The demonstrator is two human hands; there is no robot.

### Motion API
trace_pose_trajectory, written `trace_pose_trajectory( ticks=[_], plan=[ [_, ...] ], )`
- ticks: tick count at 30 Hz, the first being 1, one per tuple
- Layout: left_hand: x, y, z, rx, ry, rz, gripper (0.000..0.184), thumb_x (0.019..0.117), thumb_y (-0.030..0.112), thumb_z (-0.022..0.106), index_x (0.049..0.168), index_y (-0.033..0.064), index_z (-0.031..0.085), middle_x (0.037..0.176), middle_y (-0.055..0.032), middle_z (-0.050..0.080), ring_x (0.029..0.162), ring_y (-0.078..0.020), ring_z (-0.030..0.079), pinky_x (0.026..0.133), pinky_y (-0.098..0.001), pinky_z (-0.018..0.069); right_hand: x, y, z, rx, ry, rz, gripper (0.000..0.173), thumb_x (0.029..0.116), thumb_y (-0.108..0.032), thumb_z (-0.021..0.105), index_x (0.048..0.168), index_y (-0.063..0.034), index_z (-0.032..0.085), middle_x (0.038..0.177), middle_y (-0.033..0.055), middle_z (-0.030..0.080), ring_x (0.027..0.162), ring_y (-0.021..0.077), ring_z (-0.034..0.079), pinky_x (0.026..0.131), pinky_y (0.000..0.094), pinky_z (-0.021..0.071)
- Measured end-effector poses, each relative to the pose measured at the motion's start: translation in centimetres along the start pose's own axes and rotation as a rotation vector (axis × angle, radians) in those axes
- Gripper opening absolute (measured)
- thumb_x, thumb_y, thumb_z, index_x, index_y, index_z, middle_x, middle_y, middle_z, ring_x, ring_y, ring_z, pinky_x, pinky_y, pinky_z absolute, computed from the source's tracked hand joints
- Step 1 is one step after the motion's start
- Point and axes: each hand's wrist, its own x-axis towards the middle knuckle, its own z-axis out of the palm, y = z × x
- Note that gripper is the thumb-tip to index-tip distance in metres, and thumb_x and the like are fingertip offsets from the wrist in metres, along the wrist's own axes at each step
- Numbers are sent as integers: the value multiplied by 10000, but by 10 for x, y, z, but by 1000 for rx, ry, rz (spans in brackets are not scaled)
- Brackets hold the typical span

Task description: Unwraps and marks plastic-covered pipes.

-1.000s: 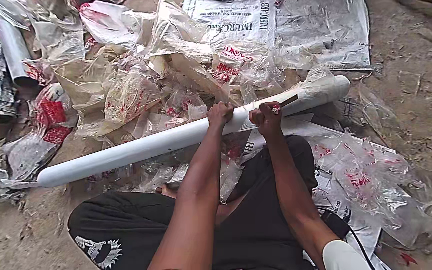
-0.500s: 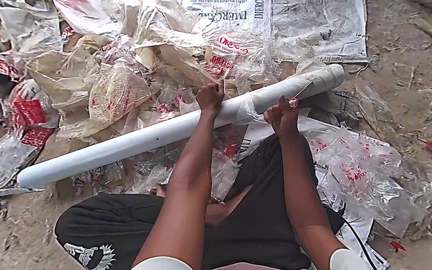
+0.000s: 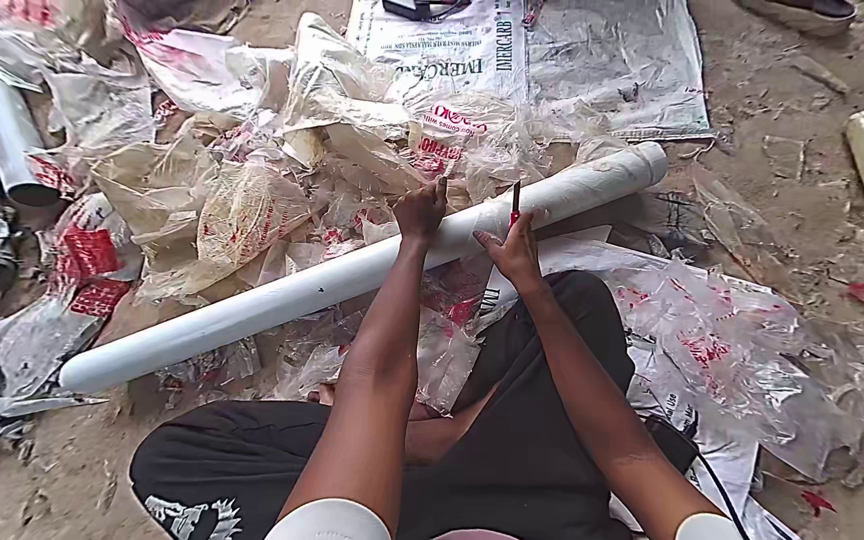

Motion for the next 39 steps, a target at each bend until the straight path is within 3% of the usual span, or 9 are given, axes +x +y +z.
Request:
trace_pose_trajectory(
  ticks=[3,7,12,15,21,24,28,33,39],
  plan=[
    [0,0,2,9,15,32,584,1101,413,345,839,50,719,839,-165,743,887,-374,738,734,-594,519,-9,-4,17,-68,122,-21,952,859,-616,754,1392,75,373,1056,280,634,901,453,678,730,598,547],
    [-1,-2,6,12,52,70,581,1098,409,342,829,73,732,812,-148,745,840,-363,743,701,-591,524,-8,-14,25,-99,135,13,834,871,-560,773,1321,62,447,1116,273,616,872,433,678,675,587,541],
    [-11,-1,3,33,-21,149,581,1101,411,340,876,58,743,861,-173,754,880,-395,743,732,-617,527,-1,2,16,95,81,28,624,1002,-542,607,1238,30,521,815,216,593,707,393,612,616,576,500],
    [-19,-4,9,26,-13,268,560,1093,413,380,834,43,710,803,-176,734,808,-390,738,673,-607,526,5,13,-4,202,307,-9,520,1090,-520,366,1033,-35,545,644,106,495,515,273,521,484,466,444],
    [-27,-7,10,11,-40,294,520,1085,386,423,840,21,700,805,-187,720,803,-402,727,677,-612,530,19,41,-66,456,722,45,524,1122,-397,339,740,-81,508,576,4,411,481,141,445,510,366,431],
    [-30,-7,8,-13,-41,296,507,1092,383,426,828,33,680,776,-180,694,754,-399,704,640,-605,525,24,43,-75,535,736,133,508,1127,-403,306,783,-97,520,584,-25,430,464,101,465,486,329,473],
    [-33,-8,12,-92,-39,264,423,1061,392,503,967,57,743,882,-159,741,812,-377,726,698,-613,546,37,51,-86,585,835,119,471,1140,-281,287,1003,4,636,829,31,652,664,71,589,688,281,520],
    [-49,2,11,-16,-257,125,657,1004,639,449,1458,182,580,1365,-122,670,1227,-353,642,981,-603,484,48,63,-91,1239,534,463,513,1125,-495,170,915,-163,500,522,-86,332,394,49,291,406,221,298],
    [-98,23,15,119,-236,78,725,976,692,396,1448,185,612,1409,-95,662,1284,-309,632,1064,-575,433,51,63,-83,1057,507,444,435,1140,-340,239,939,-114,552,570,-68,422,433,42,371,436,204,349]
  ],
)
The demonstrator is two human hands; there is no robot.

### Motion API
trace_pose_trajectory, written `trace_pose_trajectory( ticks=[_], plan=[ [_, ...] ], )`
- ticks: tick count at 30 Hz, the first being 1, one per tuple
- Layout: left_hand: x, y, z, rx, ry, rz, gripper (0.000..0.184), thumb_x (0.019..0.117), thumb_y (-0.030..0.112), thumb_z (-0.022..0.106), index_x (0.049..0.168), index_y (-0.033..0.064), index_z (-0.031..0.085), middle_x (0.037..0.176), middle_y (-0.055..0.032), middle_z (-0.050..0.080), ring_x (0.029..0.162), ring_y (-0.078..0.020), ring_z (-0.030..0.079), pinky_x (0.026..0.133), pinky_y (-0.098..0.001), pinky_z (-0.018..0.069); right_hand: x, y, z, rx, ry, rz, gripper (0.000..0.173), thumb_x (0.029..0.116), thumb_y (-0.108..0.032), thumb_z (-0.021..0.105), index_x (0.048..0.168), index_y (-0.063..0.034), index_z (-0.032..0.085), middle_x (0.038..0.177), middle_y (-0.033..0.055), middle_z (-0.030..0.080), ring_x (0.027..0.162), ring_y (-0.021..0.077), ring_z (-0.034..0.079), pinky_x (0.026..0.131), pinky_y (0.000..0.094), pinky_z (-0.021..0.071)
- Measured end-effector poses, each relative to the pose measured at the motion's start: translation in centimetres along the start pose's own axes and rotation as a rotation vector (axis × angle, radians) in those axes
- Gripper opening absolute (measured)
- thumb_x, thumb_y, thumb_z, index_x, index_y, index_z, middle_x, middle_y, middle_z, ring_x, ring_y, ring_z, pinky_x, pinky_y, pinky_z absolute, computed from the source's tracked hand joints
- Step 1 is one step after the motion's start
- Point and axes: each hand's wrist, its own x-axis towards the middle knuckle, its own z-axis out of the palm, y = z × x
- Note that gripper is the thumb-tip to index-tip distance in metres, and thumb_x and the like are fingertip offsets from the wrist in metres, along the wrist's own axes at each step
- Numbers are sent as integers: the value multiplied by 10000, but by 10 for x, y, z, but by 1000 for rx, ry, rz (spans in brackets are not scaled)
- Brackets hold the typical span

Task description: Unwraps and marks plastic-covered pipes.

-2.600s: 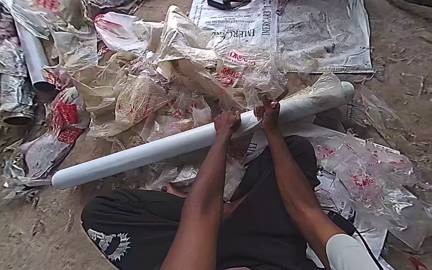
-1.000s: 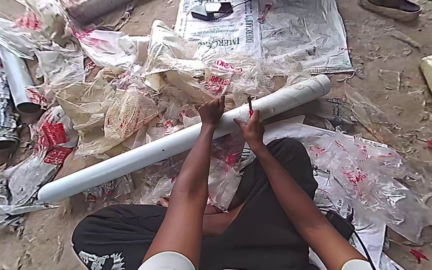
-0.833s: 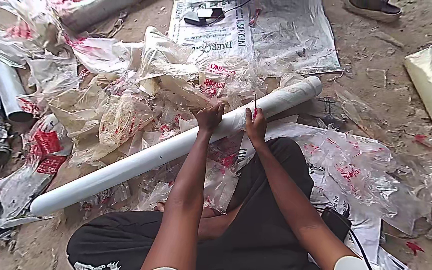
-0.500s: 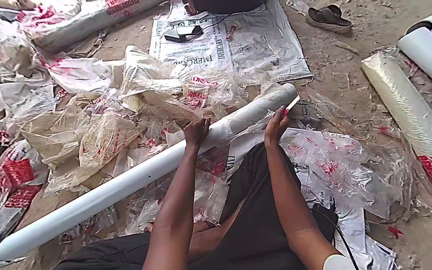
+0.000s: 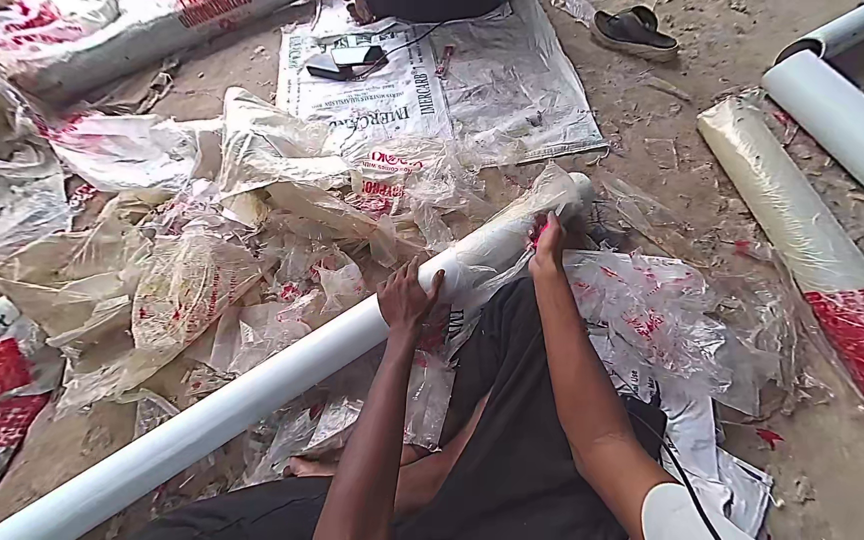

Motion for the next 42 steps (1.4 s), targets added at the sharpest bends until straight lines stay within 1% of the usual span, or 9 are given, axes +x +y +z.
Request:
trace_pose_trajectory(
  ticks=[4,8,12,17,21,25,30,35,42],
  plan=[
    [-28,8,19,23,181,29,704,928,733,463,1359,220,681,1320,-68,707,1250,-287,645,1092,-560,421,-2,12,-6,-539,-67,-353,434,1117,-258,353,1220,5,683,1031,155,683,862,223,622,839,434,502],
    [-50,14,32,31,292,44,785,867,800,512,1352,207,684,1321,-86,698,1227,-325,639,1048,-581,425,-11,5,-20,-490,2,-592,384,1121,-206,385,1326,15,622,866,86,689,697,115,637,717,301,549],
    [-45,19,-4,-11,-32,2,894,708,816,708,1305,151,682,1287,-195,655,1227,-427,583,997,-653,422,-17,-13,-50,-463,132,-669,391,1111,-192,373,1411,50,438,822,66,601,634,118,572,666,315,530],
    [-28,5,-6,11,-120,70,1022,647,914,651,1364,187,636,1332,-168,642,1264,-383,577,1062,-593,411,-13,-15,-102,-720,-1,-415,379,1120,-281,398,1340,13,489,853,137,627,669,228,594,681,446,530],
    [-30,8,-3,19,-153,88,1013,718,911,586,1442,204,596,1376,-140,649,1265,-349,607,1098,-593,397,-21,-33,-103,-761,-235,-431,381,1137,-243,357,1359,9,536,967,137,729,690,160,604,663,366,490],
    [-33,8,-1,4,-144,90,986,738,899,580,1445,213,597,1375,-119,658,1248,-325,623,1087,-577,412,-41,-42,-63,-1149,-690,-704,281,1108,-143,444,1175,0,676,986,177,731,820,302,695,778,524,535],
    [-34,9,-2,-18,-150,85,972,745,880,600,1460,222,585,1389,-107,651,1236,-304,632,1083,-567,414,-27,-33,-12,-1543,-910,-1060,271,1065,-140,502,1202,-77,728,1105,195,729,1096,419,668,1012,635,424],
    [-37,10,0,-18,-139,89,962,760,873,596,1470,224,577,1414,-98,633,1241,-312,625,1090,-572,409,-17,-50,3,-1648,-1063,-1142,196,1011,-286,649,1042,-129,763,962,120,733,962,346,682,927,623,430],
    [-40,9,0,-37,-119,96,954,767,860,608,1466,211,586,1371,-101,665,1247,-301,627,1094,-561,408,-22,-41,27,-1674,-1305,-1252,249,1042,-247,583,942,-53,702,892,145,700,949,365,671,899,616,417]
  ],
)
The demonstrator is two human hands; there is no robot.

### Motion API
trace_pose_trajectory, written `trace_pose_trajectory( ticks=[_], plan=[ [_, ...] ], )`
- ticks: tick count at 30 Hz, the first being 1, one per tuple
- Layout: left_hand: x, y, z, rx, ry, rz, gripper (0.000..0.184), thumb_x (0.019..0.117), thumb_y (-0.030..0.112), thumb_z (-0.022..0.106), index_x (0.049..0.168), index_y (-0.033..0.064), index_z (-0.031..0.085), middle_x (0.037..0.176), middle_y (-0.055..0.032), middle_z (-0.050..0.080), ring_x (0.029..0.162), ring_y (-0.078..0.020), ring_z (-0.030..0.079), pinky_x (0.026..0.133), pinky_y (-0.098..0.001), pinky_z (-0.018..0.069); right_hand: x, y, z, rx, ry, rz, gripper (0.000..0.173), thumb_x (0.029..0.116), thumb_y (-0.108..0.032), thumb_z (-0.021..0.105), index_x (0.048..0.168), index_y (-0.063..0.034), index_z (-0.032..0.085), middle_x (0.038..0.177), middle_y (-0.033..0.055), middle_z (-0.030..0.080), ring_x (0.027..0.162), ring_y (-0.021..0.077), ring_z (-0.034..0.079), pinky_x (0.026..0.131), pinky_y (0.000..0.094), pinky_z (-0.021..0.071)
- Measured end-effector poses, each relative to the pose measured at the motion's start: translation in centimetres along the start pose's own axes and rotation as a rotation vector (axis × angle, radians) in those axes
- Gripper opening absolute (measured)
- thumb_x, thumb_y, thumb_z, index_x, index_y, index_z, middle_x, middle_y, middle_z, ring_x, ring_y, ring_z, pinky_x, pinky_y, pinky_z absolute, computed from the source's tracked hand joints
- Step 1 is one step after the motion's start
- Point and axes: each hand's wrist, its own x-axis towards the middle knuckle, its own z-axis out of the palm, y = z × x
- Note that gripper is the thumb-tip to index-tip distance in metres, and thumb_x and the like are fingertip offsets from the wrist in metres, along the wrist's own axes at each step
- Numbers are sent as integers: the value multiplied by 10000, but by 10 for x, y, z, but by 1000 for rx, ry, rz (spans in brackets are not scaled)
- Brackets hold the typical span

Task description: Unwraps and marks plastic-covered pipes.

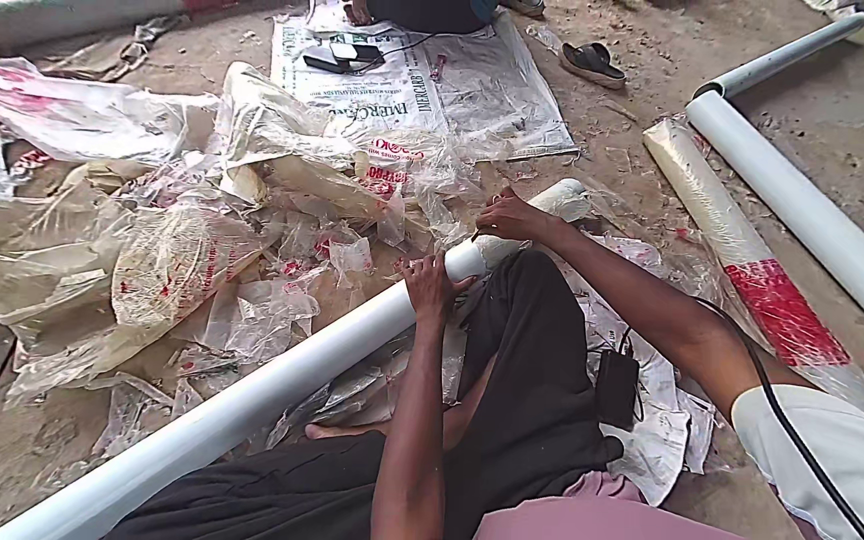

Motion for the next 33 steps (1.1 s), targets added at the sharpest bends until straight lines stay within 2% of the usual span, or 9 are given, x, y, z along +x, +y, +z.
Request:
trace_pose_trajectory(
  ticks=[7,12,15,18,22,25,28,30,33],
  plan=[
    [2,-1,-1,29,-15,6,964,766,876,574,1467,215,586,1373,-79,672,1253,-284,631,1097,-549,412,5,7,-4,-36,-135,-49,288,1075,-219,516,947,-35,698,925,169,695,1031,405,656,962,675,399],
    [5,-5,-7,31,-70,9,947,782,872,560,1489,241,563,1401,-84,654,1265,-296,626,1107,-549,413,-10,29,-6,-96,-141,-40,244,1067,-138,514,982,-43,722,956,159,705,1073,392,648,983,656,391],
    [6,-7,-6,40,-70,-5,959,760,893,558,1477,257,572,1383,-88,664,1255,-297,631,1085,-546,430,-48,75,-2,-112,-100,91,227,1056,-92,505,978,-36,710,945,166,704,1053,403,652,988,665,382],
    [8,-6,-1,53,-49,-10,968,753,899,557,1476,255,571,1374,-88,669,1251,-296,633,1077,-555,431,-102,132,4,-131,-33,260,240,1063,-134,511,961,-51,711,922,157,707,1047,416,652,962,701,382],
    [4,-5,1,87,-30,-12,973,744,898,560,1470,251,578,1377,-96,666,1247,-303,637,1067,-564,438,-179,170,2,-222,-219,470,271,1078,-164,506,1042,-42,744,996,190,726,1086,427,653,997,656,393],
    [4,-2,3,99,14,-21,973,743,893,563,1463,238,586,1363,-100,675,1243,-316,636,1068,-567,433,-207,174,-8,-246,-28,613,248,1057,-173,555,967,-2,710,949,209,714,1050,478,641,928,696,408],
    [1,-1,10,100,72,-7,976,735,885,580,1438,209,612,1339,-111,688,1221,-323,650,1051,-559,448,-200,156,-28,-129,172,674,259,1050,-196,572,1037,5,736,979,229,727,1050,529,629,920,769,345],
    [1,-1,11,105,106,4,979,734,891,579,1425,199,625,1336,-104,693,1221,-311,654,1044,-553,456,-184,142,-26,-36,243,659,244,1034,-214,596,1051,-12,732,952,218,724,1013,518,638,926,782,327],
    [1,0,12,113,100,1,977,733,903,562,1412,205,634,1336,-93,695,1208,-299,664,1048,-550,457,-147,107,-5,149,323,605,322,997,-293,651,1183,-46,739,1014,213,734,1013,488,645,948,755,336]
  ],
)
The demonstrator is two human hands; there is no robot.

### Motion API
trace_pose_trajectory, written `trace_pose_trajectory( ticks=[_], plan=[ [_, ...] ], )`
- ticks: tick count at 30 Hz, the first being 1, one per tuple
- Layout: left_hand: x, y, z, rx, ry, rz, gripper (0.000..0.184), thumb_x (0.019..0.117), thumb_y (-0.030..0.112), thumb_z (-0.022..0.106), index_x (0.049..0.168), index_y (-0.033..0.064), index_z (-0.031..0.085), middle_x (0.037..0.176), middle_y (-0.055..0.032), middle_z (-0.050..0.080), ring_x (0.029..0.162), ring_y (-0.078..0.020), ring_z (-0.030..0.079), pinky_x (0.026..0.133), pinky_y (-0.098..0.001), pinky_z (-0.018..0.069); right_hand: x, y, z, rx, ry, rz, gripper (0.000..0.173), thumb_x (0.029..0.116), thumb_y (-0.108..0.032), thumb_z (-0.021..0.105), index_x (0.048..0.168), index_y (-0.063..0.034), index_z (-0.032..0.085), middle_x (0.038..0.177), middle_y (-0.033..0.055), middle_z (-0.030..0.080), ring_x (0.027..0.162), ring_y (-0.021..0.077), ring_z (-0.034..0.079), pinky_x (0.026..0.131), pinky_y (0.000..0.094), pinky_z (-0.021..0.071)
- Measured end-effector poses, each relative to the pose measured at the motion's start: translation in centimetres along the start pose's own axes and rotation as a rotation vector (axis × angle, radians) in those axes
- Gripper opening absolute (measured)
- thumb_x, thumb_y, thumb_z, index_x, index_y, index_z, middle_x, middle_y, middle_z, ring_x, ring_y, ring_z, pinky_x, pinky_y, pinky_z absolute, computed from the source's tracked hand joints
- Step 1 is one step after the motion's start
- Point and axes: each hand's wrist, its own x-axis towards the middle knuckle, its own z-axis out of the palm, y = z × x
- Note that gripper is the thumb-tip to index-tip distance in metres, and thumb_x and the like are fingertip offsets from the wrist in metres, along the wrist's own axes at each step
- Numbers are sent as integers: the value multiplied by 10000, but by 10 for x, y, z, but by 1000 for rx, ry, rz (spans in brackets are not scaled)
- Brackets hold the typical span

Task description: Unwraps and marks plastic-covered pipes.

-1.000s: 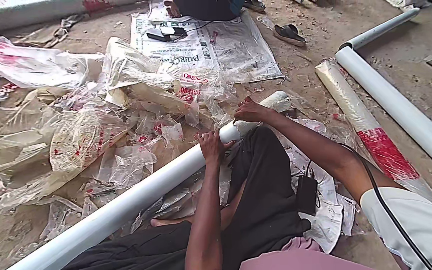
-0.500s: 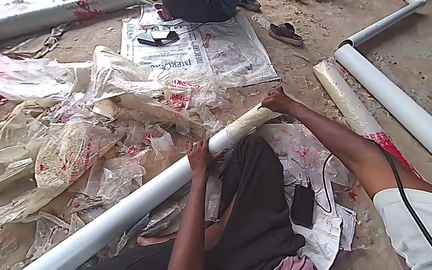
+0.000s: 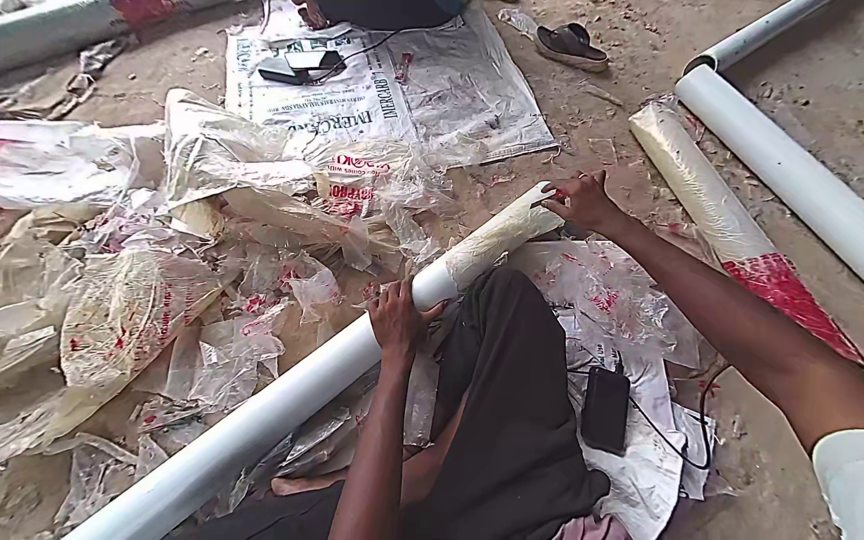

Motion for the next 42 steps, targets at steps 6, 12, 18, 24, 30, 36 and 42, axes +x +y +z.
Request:
trace_pose_trajectory(
  ticks=[6,12,18,24,30,36,42],
  plan=[
    [1,0,0,-12,-52,-6,972,746,903,551,1451,237,601,1366,-76,679,1232,-288,649,1073,-543,440,12,-75,64,210,-66,-182,605,731,-488,896,1126,-51,759,1142,210,673,1020,382,657,888,591,501],
    [1,0,2,-27,-44,4,981,755,899,548,1459,217,592,1371,-86,675,1222,-301,650,1065,-548,437,10,-80,71,-2,-289,-247,868,728,-645,830,1345,-56,667,1395,169,625,1176,397,617,941,592,469],
    [1,0,0,-37,-57,-6,977,750,898,559,1450,218,597,1361,-88,678,1212,-300,655,1070,-557,433,8,-82,67,-14,-264,-267,767,721,-591,864,1239,-47,710,1174,209,672,1031,385,656,863,587,475],
    [6,1,-12,-57,-152,-18,967,741,887,590,1457,236,583,1390,-78,651,1212,-289,642,1060,-557,432,20,-98,61,-135,-359,-215,849,761,-555,863,1355,8,635,1280,241,643,1101,403,647,928,597,461],
    [13,-1,-21,-75,-236,-48,980,717,906,593,1447,251,581,1348,-91,671,1200,-305,651,1051,-574,444,-3,-90,78,-66,-207,-220,703,838,-501,803,1344,-35,655,1068,207,721,996,395,678,874,608,457],
    [21,-6,-24,-102,-253,-51,951,739,891,604,1421,228,606,1268,-110,706,1157,-324,666,1035,-594,448,-41,-123,64,474,-12,125,404,834,-282,873,1077,-18,686,904,165,635,734,267,579,674,475,494],
    [3,1,-8,-78,-112,-31,959,734,867,632,1435,213,605,1332,-113,685,1202,-324,651,1038,-578,450,-42,-184,69,460,-76,278,440,910,-454,778,948,-57,593,695,123,536,556,274,500,503,467,410]
  ],
)
